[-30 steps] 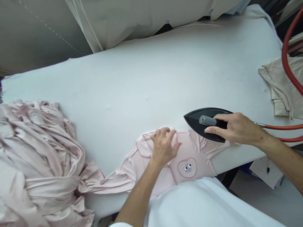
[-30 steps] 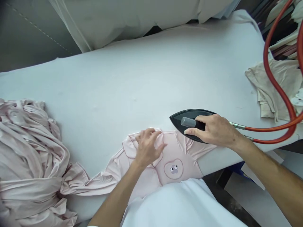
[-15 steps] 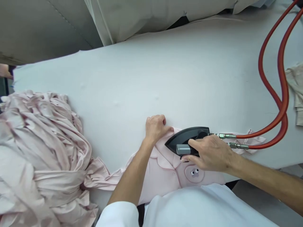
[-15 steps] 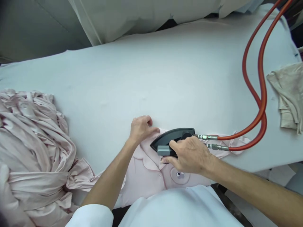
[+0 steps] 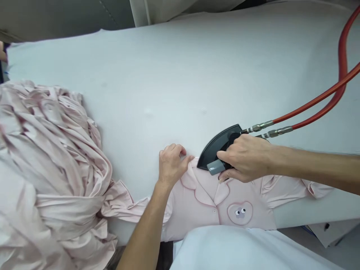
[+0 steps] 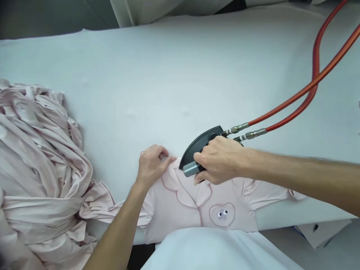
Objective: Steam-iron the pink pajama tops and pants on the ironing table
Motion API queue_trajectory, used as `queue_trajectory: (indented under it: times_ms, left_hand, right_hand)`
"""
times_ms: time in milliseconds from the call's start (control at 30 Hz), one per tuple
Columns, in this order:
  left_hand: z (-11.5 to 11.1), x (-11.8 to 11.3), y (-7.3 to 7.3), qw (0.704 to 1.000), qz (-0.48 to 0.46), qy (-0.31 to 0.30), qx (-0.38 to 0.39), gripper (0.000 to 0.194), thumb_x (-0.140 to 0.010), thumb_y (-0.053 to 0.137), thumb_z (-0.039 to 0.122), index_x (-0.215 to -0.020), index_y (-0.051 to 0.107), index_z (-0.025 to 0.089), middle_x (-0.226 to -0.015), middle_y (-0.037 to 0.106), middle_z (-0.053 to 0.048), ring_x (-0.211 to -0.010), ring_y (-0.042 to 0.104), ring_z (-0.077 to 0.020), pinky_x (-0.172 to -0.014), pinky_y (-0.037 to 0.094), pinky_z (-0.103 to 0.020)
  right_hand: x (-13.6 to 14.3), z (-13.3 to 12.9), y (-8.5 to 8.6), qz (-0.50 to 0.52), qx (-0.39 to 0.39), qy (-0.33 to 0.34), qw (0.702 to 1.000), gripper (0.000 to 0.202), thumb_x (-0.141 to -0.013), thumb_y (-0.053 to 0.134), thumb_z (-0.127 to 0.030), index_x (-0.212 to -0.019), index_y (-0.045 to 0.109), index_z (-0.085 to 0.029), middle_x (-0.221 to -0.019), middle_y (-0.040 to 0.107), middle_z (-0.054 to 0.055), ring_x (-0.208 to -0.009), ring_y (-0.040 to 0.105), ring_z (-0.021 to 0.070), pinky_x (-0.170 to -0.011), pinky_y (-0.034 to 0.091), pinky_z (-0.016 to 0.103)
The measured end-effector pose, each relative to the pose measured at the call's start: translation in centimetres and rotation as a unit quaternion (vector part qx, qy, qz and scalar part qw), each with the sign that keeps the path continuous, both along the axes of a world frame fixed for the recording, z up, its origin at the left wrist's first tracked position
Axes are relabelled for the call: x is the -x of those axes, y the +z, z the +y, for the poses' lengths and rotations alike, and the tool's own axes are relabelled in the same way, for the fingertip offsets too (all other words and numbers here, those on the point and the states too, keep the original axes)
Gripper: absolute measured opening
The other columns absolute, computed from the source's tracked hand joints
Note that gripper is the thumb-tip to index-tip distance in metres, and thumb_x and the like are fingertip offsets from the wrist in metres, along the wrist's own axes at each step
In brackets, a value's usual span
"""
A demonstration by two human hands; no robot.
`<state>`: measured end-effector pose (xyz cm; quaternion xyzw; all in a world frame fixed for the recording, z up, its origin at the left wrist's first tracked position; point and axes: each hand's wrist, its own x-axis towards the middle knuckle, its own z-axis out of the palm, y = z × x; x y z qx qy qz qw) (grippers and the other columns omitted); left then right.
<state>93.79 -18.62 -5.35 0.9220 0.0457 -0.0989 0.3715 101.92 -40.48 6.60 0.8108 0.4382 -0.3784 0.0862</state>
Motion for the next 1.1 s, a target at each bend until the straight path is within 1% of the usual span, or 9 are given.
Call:
queue_trajectory:
  times_ms: [133, 300, 533, 633, 733, 867, 933, 1000, 1100]
  left_hand:
    - [1.0, 1.2, 0.4, 0.991, -0.032, 0.051, 0.116, 0.015, -0.082, 0.066, 0.033, -0.091, 0.064, 0.021, -0.085, 0.067, -0.002, -0.076, 0.059, -0.0157, -0.072, 0.047, -0.031]
    - [-1.6, 1.8, 0.9, 0.994, 0.003, -0.099, -0.051, 0.019, -0.067, 0.081, 0.024, -0.076, 0.064, 0.020, -0.079, 0.068, -0.006, -0.086, 0.056, -0.0261, -0.075, 0.039, -0.042]
    - [-1.9, 0.0, 1.4, 0.981, 0.065, -0.173, -0.057, 0.019, -0.075, 0.070, 0.020, -0.058, 0.063, 0.022, -0.063, 0.065, -0.004, -0.078, 0.054, -0.0239, -0.075, 0.033, -0.042]
    - [-1.5, -0.1, 1.8, 0.986, 0.055, -0.113, -0.105, 0.018, -0.074, 0.076, 0.032, -0.070, 0.063, 0.021, -0.077, 0.066, -0.006, -0.080, 0.054, -0.0255, -0.075, 0.035, -0.041]
    - [-1.6, -0.3, 1.4, 0.992, 0.056, -0.030, -0.106, 0.032, -0.067, 0.081, 0.039, -0.070, 0.055, 0.020, -0.079, 0.063, -0.004, -0.077, 0.055, -0.0229, -0.072, 0.038, -0.038]
    - [-0.1, -0.1, 0.4, 0.997, 0.056, 0.028, 0.037, 0.022, -0.072, 0.077, 0.034, -0.073, 0.060, 0.020, -0.073, 0.061, -0.001, -0.070, 0.055, -0.0168, -0.068, 0.043, -0.031]
    - [1.7, 1.1, 0.4, 0.983, 0.038, 0.139, 0.115, 0.016, -0.079, 0.069, 0.034, -0.081, 0.064, 0.020, -0.072, 0.063, 0.001, -0.065, 0.056, -0.0129, -0.063, 0.045, -0.026]
    - [3.7, 3.2, 0.9, 0.957, 0.012, 0.269, 0.109, 0.019, -0.081, 0.067, 0.037, -0.081, 0.066, 0.018, -0.068, 0.063, 0.002, -0.059, 0.054, -0.0105, -0.058, 0.045, -0.023]
    - [5.1, 7.4, 1.7, 0.946, -0.023, 0.321, 0.030, 0.022, -0.078, 0.071, 0.039, -0.075, 0.066, 0.018, -0.063, 0.062, 0.003, -0.055, 0.052, -0.0094, -0.056, 0.044, -0.022]
  right_hand:
    - [-1.7, -0.3, -1.4, -0.086, 0.019, -0.135, 0.987, 0.062, -0.086, 0.035, -0.077, -0.078, 0.056, -0.019, -0.060, 0.059, 0.008, -0.055, 0.055, 0.0215, -0.050, 0.021, 0.029]
    - [-4.7, -3.9, -1.5, -0.104, 0.009, -0.266, 0.958, 0.066, -0.079, 0.031, -0.086, -0.067, 0.046, -0.023, -0.055, 0.052, 0.006, -0.052, 0.048, 0.0201, -0.050, 0.027, 0.031]
    - [-4.9, -5.1, -1.2, -0.091, -0.020, -0.306, 0.947, 0.065, -0.077, 0.035, -0.087, -0.063, 0.040, -0.023, -0.050, 0.046, 0.003, -0.050, 0.045, 0.0180, -0.050, 0.026, 0.031]
    - [-4.5, -5.2, -0.4, -0.065, -0.036, -0.295, 0.953, 0.066, -0.077, 0.035, -0.087, -0.064, 0.041, -0.023, -0.050, 0.046, 0.002, -0.048, 0.043, 0.0162, -0.050, 0.024, 0.030]
    - [-3.4, -4.7, 0.4, -0.021, -0.051, -0.207, 0.977, 0.064, -0.078, 0.038, -0.084, -0.066, 0.044, -0.022, -0.048, 0.046, 0.002, -0.044, 0.040, 0.0144, -0.050, 0.021, 0.029]
    - [-0.8, -1.4, 0.5, 0.004, -0.079, -0.080, 0.994, 0.061, -0.083, 0.040, -0.077, -0.065, 0.047, -0.020, -0.048, 0.048, 0.003, -0.043, 0.040, 0.0137, -0.051, 0.017, 0.029]
    - [0.5, 1.2, 0.2, 0.010, -0.073, -0.052, 0.996, 0.059, -0.086, 0.039, -0.074, -0.067, 0.052, -0.019, -0.048, 0.050, 0.004, -0.043, 0.044, 0.0151, -0.052, 0.018, 0.029]
    - [1.5, 4.0, -0.4, 0.018, -0.052, -0.033, 0.998, 0.057, -0.089, 0.038, -0.069, -0.073, 0.058, -0.018, -0.051, 0.054, 0.006, -0.046, 0.050, 0.0179, -0.052, 0.022, 0.029]
    - [1.4, 6.8, -1.4, 0.021, -0.032, -0.035, 0.999, 0.057, -0.090, 0.040, -0.068, -0.082, 0.063, -0.017, -0.063, 0.061, 0.010, -0.060, 0.060, 0.0236, -0.055, 0.030, 0.029]
